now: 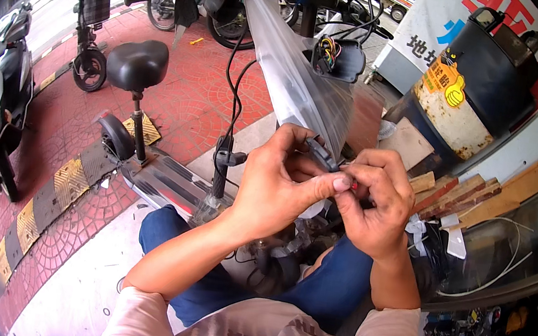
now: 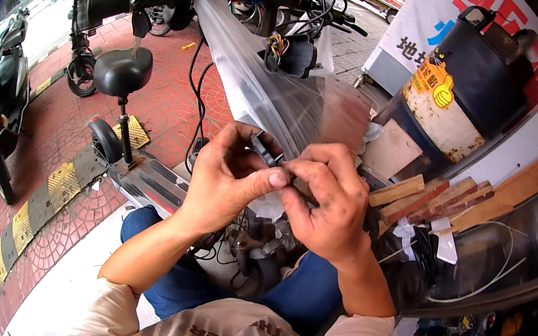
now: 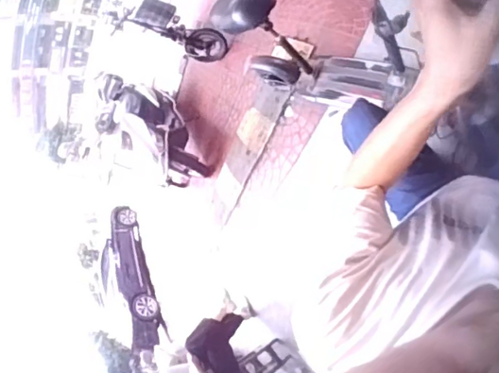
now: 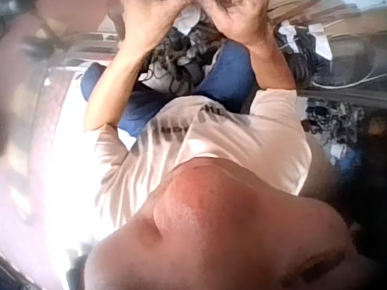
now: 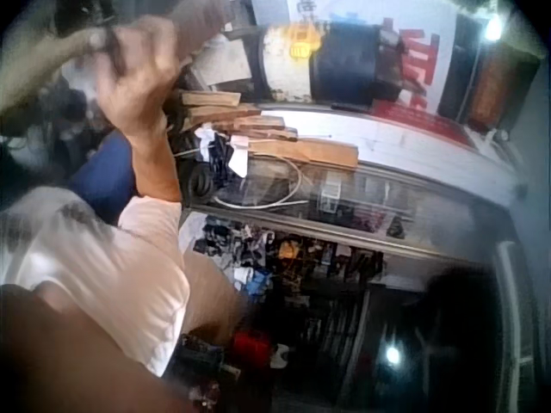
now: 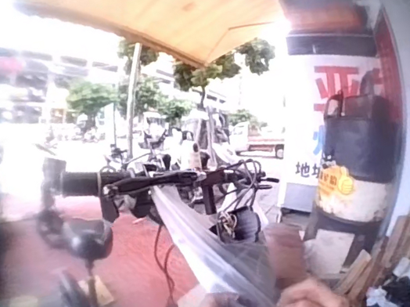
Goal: The person manipulates electrical wires and a plastic housing on a scooter, using pliers to pull wires through components while sitting on the ground.
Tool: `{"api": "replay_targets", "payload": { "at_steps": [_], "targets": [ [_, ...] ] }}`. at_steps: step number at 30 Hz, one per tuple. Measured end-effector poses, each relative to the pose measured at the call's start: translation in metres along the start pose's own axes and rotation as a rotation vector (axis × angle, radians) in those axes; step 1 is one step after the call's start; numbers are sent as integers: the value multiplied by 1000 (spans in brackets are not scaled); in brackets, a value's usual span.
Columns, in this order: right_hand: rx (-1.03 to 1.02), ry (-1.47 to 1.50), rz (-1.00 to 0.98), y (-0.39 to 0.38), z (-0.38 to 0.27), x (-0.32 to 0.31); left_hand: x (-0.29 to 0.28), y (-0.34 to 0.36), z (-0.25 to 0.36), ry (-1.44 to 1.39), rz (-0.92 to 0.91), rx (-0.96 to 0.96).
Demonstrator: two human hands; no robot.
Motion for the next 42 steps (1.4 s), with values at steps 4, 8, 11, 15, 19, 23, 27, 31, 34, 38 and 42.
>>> {"api": "replay_targets", "payload": {
  "at_steps": [4,8,11,15,19,23,27,31,34,38,42],
  "targets": [
    [80,54,-3,-4,-7,-6,8,-13,-12,-182,-64,-98],
    [392,15,279,-22,67,-37,-6,-24,-23,-6,-55,-27],
    [582,-94,312,-47,176,-54,-61,-27,-47,162,165,51],
    [931,-241,-31,-108,322,-15,-156,-27,-105,105,519,73],
    [1151,-98,-222,-164,431,57,-233,-64,-184,-222,747,-496],
    [1172,9,-154,-183,513,106,-256,-74,-194,-162,787,-599],
    [1341,75,-367,-164,526,141,-258,-72,-191,-117,836,-596],
    [1059,-303,-612,-178,576,147,-230,-46,-206,-88,724,-551],
    [1097,-357,-551,-166,568,153,-227,-48,-216,-80,660,-496],
    [853,-457,-150,-118,554,107,-223,-53,-237,-101,594,-470],
    [779,-339,272,-78,514,62,-227,-59,-249,-181,642,-495]
  ]
}}
Point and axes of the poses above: each hand's wrist, its own y-axis towards the middle knuckle, its own x-axis out of the palm, z = x × y, the point moved 5 cm from there along y, towards the middle knuckle, and after that the axes turned 3 degrees about y, right-handed, at the moved point
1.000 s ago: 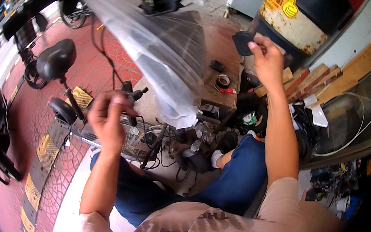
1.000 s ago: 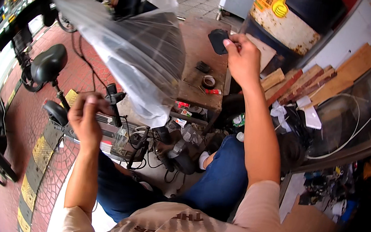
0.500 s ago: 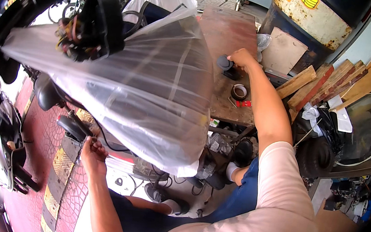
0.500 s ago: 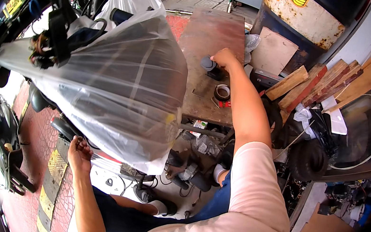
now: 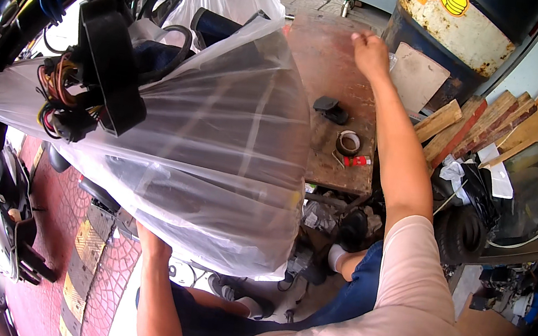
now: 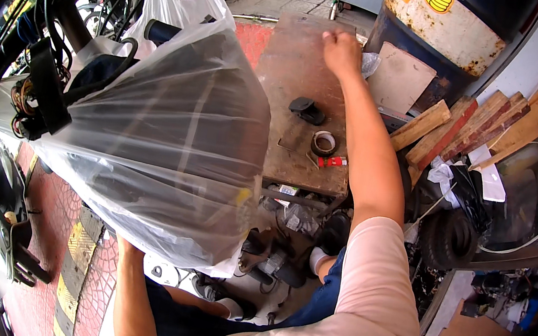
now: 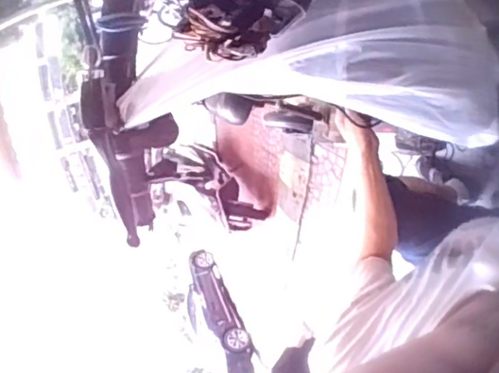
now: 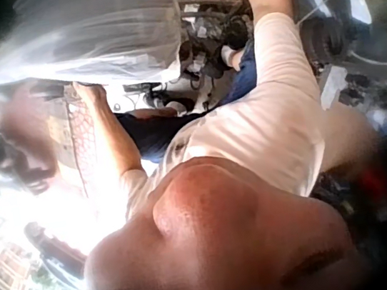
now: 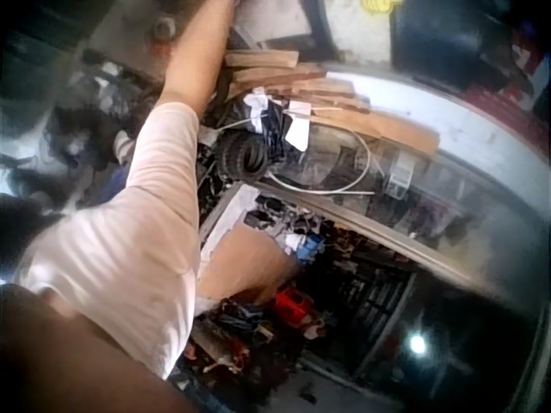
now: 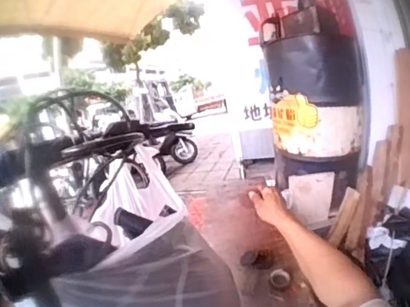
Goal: The person manipulates electrical wires and a plastic housing on a scooter, using pliers to pull wires through components while sitting on the ground.
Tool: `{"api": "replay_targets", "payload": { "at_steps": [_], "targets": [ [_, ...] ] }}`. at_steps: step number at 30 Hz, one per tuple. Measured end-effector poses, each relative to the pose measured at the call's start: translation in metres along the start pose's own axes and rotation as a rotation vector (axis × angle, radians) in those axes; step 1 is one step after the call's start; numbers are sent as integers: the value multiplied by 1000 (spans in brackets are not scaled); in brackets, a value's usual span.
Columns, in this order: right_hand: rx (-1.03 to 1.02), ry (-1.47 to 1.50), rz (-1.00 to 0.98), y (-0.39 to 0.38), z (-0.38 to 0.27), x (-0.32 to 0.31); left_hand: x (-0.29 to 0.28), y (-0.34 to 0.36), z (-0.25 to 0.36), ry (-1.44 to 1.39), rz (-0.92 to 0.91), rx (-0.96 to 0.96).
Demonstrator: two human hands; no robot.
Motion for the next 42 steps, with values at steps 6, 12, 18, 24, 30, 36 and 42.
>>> {"api": "replay_targets", "payload": {
  "at_steps": [6,12,18,24,30,36,42],
  "targets": [
    [270,142,-46,-54,98,7,26,3,9,123,-82,83],
    [207,-187,-315,-116,103,28,21,-15,35,192,6,96],
    [333,-159,-116,-78,54,-10,20,-25,41,270,56,164],
    [-476,522,210,-87,-274,-174,24,-38,53,262,52,339],
    [-1020,196,5,-161,-451,-223,31,-65,62,405,57,538],
    [-849,-20,-19,-163,-461,-197,64,-114,102,594,-30,872],
    [-518,600,-116,-102,-409,-200,166,-198,209,629,-325,1415]
  ]
}}
Point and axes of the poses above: each hand's wrist, its own y-axis towards the middle knuckle, its own x-axis out of the palm, z = x × y, the point moved 5 cm from there along y, towards the middle knuckle, and after that the axes turned 3 degrees about y, right-handed, at the moved point
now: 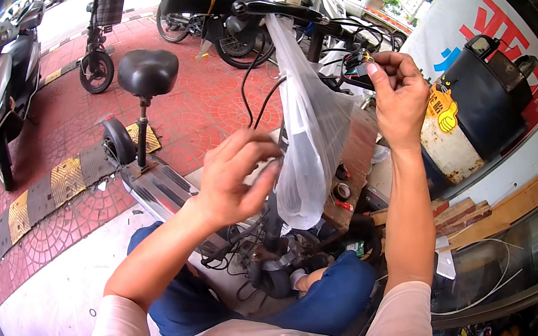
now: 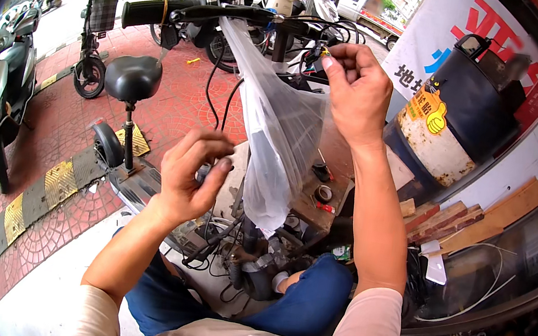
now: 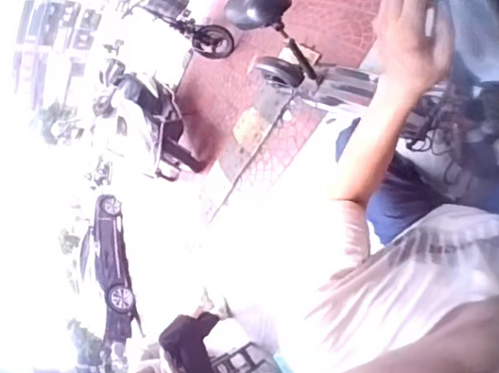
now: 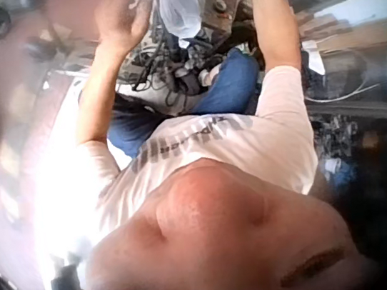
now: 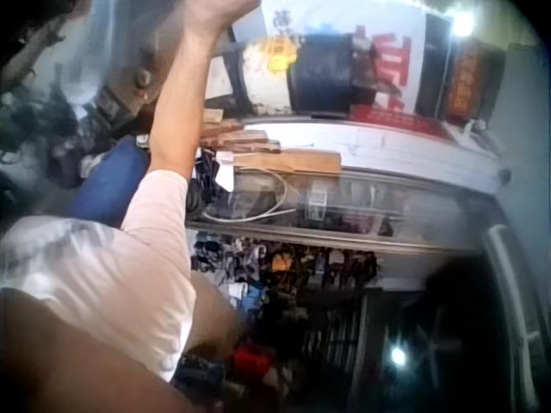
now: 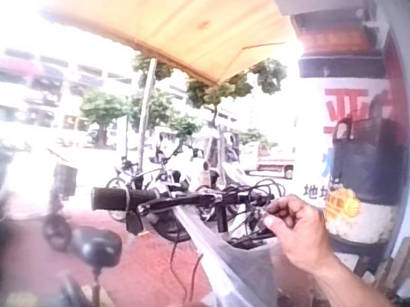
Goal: The person manipulates electrical wires and a plastic housing on a scooter, using pliers to pull wires through components while sitting on the ground.
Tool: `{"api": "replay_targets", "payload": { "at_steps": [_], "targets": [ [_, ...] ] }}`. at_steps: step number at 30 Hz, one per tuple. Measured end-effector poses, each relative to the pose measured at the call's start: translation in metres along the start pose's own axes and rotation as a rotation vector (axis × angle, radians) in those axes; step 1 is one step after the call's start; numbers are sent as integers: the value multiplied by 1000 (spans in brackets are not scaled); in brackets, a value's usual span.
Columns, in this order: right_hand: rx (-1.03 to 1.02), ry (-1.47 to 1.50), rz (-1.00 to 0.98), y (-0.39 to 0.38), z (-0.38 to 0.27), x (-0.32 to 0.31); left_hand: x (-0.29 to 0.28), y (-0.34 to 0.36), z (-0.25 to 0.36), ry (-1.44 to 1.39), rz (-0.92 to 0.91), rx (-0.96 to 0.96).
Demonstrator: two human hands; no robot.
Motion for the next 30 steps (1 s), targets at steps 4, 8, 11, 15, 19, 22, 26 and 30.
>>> {"api": "replay_targets", "payload": {
  "at_steps": [4,8,11,15,19,22,26,30],
  "targets": [
    [21,229,26,-5,22,-18,23,75,30,-43,50,117],
    [28,344,68,-23,20,-26,59,113,-6,190,-72,-62],
    [22,376,88,-29,23,-26,78,121,-24,424,-306,-104],
    [21,382,85,-28,28,-20,79,123,-36,278,-240,-156],
    [-48,63,30,-27,19,-19,75,120,-42,156,-199,-196],
    [-115,-34,0,-28,12,-13,75,120,-43,133,-190,-178],
    [-72,83,-25,-27,25,-10,78,122,-40,136,-174,-163],
    [-51,115,-48,-31,28,0,83,123,-42,146,-133,-169]
  ]
}}
Point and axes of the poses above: each hand's wrist, its own y-axis towards the middle knuckle, its own x-axis out of the palm, z = x × y, the point moved 5 cm from there along y, towards the middle knuckle, and after that the axes turned 3 degrees about y, right-handed, at the moved point
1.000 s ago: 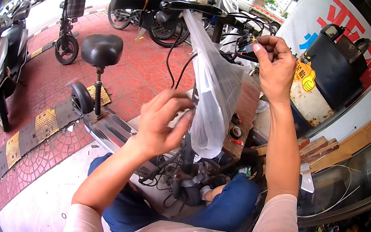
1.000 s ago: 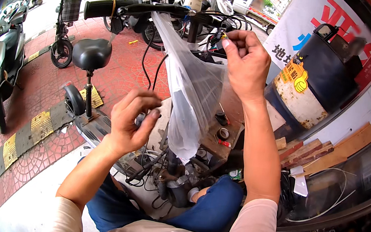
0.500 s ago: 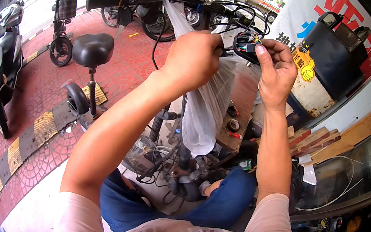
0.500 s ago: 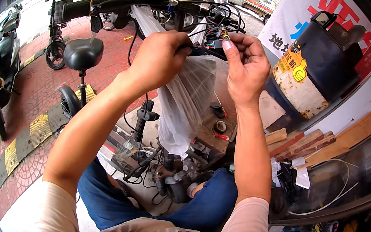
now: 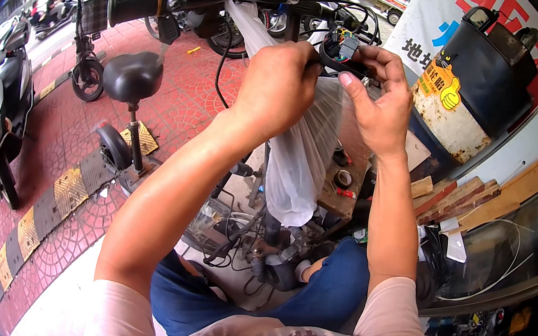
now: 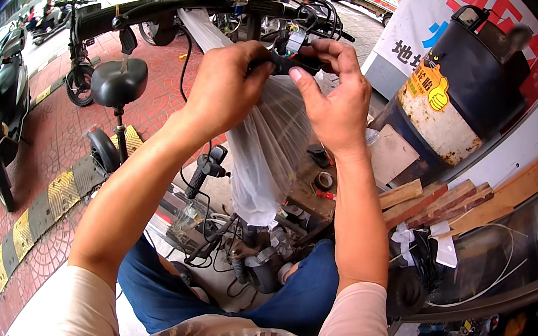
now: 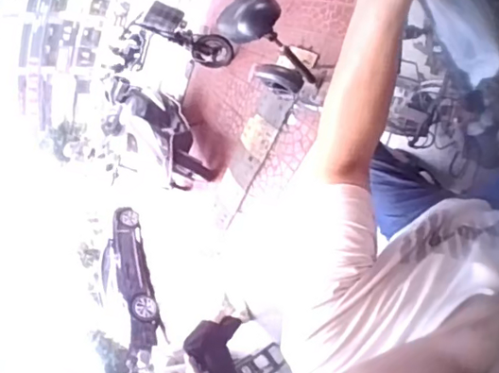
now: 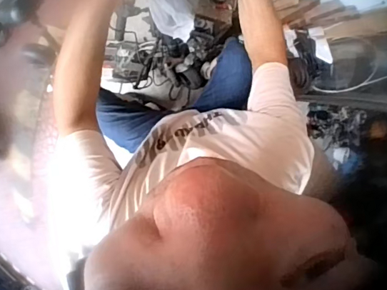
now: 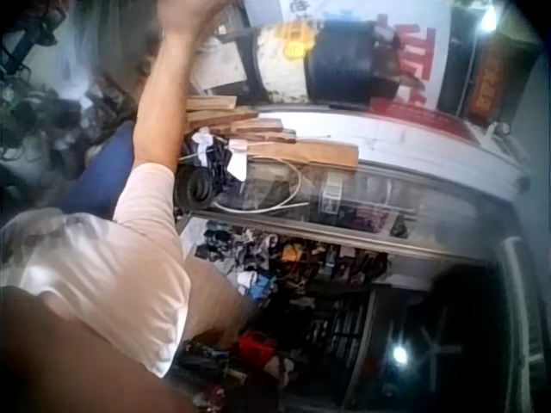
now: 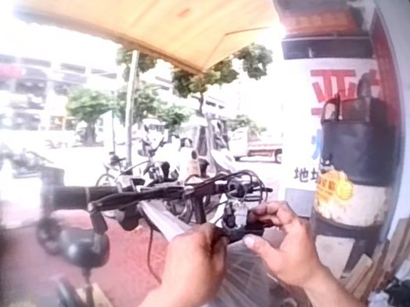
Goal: The person manipulates electrical wires and a plastic housing on a scooter, using pliers to pull wires through components while sitting on the ground.
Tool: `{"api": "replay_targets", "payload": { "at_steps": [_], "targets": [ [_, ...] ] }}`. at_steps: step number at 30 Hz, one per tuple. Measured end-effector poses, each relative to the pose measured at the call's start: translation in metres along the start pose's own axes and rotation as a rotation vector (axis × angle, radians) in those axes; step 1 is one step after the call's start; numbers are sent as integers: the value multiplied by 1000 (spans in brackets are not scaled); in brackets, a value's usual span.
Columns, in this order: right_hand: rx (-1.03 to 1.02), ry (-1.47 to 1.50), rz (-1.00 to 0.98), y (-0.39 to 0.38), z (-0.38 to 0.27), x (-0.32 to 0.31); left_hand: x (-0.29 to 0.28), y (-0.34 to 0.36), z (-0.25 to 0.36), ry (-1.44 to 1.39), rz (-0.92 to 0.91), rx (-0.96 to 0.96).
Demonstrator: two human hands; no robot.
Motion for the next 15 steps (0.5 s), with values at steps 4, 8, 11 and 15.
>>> {"api": "replay_targets", "payload": {
  "at_steps": [4,8,11,15],
  "targets": [
    [-73,-107,42,-8,2,0,-3,-3,1,-185,11,-114],
    [-252,-353,55,-18,-19,12,-7,-7,6,-226,-95,-175],
    [-197,-335,-49,-25,-26,22,-2,-12,2,-344,1,-173],
    [-181,-525,-189,-30,-39,16,0,-21,3,-228,104,-92]
  ]
}}
Point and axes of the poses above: each hand's wrist, its own y-axis towards the middle knuckle, its own x-axis out of the palm, z = x × y, the point moved 5 cm from there along y, towards the middle knuckle, and after that the axes turned 3 degrees about y, right-handed, at the moved point
